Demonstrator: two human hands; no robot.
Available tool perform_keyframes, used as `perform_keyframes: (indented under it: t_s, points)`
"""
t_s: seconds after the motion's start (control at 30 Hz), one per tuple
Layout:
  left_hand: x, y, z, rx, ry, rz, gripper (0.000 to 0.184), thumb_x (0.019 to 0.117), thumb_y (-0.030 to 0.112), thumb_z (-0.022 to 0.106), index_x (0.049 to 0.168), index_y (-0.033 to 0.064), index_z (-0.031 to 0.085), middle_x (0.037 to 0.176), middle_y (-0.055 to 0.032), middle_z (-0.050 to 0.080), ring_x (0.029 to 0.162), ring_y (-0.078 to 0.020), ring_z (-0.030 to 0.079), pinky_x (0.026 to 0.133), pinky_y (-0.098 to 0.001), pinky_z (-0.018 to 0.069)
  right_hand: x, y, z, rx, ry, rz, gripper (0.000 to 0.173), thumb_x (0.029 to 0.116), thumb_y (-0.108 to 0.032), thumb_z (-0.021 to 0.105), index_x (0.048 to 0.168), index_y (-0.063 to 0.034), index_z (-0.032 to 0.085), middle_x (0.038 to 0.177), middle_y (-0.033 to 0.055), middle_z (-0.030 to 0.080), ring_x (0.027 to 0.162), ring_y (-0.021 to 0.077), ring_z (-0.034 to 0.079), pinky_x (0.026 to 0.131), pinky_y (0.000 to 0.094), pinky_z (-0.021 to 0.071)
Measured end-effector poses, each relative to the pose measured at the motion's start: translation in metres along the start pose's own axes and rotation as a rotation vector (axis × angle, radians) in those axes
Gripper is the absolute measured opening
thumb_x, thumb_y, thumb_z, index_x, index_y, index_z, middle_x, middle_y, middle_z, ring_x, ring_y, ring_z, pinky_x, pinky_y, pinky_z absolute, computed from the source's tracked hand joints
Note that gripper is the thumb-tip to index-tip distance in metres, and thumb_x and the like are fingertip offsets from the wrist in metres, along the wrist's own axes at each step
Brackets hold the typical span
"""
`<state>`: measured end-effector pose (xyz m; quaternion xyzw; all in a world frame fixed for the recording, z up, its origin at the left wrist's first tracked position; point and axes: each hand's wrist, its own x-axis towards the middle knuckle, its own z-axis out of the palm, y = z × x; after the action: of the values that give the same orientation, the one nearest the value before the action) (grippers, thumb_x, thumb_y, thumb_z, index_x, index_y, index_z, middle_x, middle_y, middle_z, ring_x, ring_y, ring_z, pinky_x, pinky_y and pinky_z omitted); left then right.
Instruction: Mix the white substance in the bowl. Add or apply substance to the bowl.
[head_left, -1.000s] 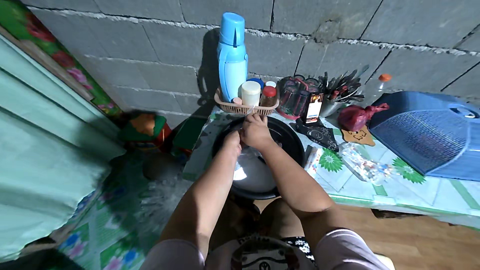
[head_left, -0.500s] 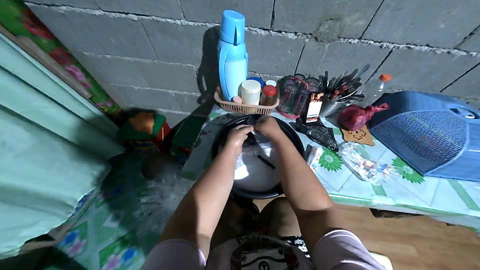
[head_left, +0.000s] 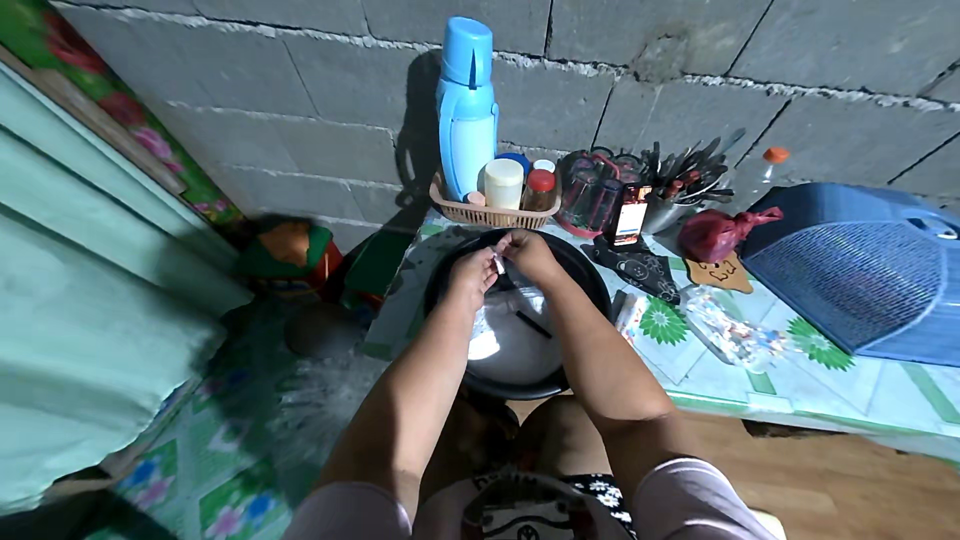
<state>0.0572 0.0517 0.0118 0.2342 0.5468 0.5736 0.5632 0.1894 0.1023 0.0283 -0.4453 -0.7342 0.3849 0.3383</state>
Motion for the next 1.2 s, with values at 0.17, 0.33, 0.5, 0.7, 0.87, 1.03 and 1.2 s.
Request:
perform_keyframes:
  t_s: [0.17,0.33,0.5,0.7,0.87,1.03,1.2]
  points:
    - [0.002,0.0,-0.001,-0.082,-0.066,-0.005,0.024,0.1037,0.025,0.059,0.121,0.0088,0.066,0.11,-0.006,0.067,0.098,-0.0181,0.064,0.089,-0.0368,0.0534,0.002,-0.005,0.008,-0.007,0.0,0.125,0.023,0.0976,-0.021,0.068,0.105,0.0005,0.07,0.094,0.0149,0.071,0.089,0.0263,0.068,0.086,0.0519,0.0548]
    - [-0.002,0.002,0.003,-0.183,-0.037,-0.072,0.028,0.108,0.025,0.045,0.122,0.0047,0.059,0.111,-0.0118,0.065,0.094,-0.0225,0.066,0.084,-0.04,0.0555,-0.007,-0.011,0.02,0.582,0.022,0.117,0.011,0.1035,-0.007,0.055,0.103,0.0011,0.062,0.086,0.007,0.065,0.074,0.0126,0.061,0.07,0.0314,0.0542]
    - [-0.001,0.003,0.004,-0.202,-0.019,-0.075,0.029,0.1075,0.025,0.048,0.125,0.0052,0.059,0.115,-0.0128,0.065,0.099,-0.0243,0.066,0.086,-0.0417,0.0558,-0.005,-0.01,0.022,0.86,0.05,0.175,0.011,0.1066,-0.01,0.05,0.102,-0.0035,0.058,0.084,0.0065,0.066,0.07,0.0142,0.063,0.063,0.0308,0.0548]
    - [-0.002,0.003,0.005,-0.184,-0.017,-0.092,0.028,0.1067,0.022,0.049,0.128,0.0044,0.054,0.116,-0.014,0.063,0.098,-0.0232,0.066,0.084,-0.039,0.0566,-0.002,-0.008,0.019,1.012,0.287,0.2,0.027,0.1,0.001,0.055,0.124,-0.0058,0.047,0.091,0.0066,0.063,0.077,0.0152,0.061,0.069,0.0329,0.0535]
    - [-0.002,0.004,0.002,-0.196,0.026,-0.11,0.022,0.1053,0.018,0.051,0.122,0.0043,0.056,0.113,-0.0129,0.063,0.095,-0.0223,0.067,0.08,-0.0365,0.0583,-0.001,-0.01,0.009,1.244,0.433,0.218,0.02,0.1005,0.002,0.05,0.116,-0.0102,0.045,0.09,0.0062,0.058,0.075,0.0176,0.06,0.069,0.0359,0.055]
    - [-0.007,0.005,0.004,-0.161,-0.019,-0.103,0.023,0.1073,0.025,0.05,0.119,0.0068,0.058,0.105,-0.0082,0.067,0.085,-0.0171,0.067,0.075,-0.0319,0.056,0.003,-0.002,0.002,1.016,0.521,0.242,0.021,0.0987,0.004,0.056,0.114,-0.0061,0.045,0.09,0.0101,0.061,0.07,0.0179,0.061,0.064,0.0351,0.0557]
    - [-0.004,0.004,0.004,-0.155,-0.048,-0.102,0.022,0.1081,0.028,0.05,0.114,0.009,0.058,0.097,-0.0058,0.066,0.074,-0.0132,0.062,0.066,-0.0275,0.0528,0.003,-0.002,-0.004,0.966,0.391,0.27,0.036,0.0998,0.0,0.054,0.132,-0.0062,0.041,0.114,0.0161,0.067,0.091,0.0254,0.069,0.074,0.0418,0.0582]
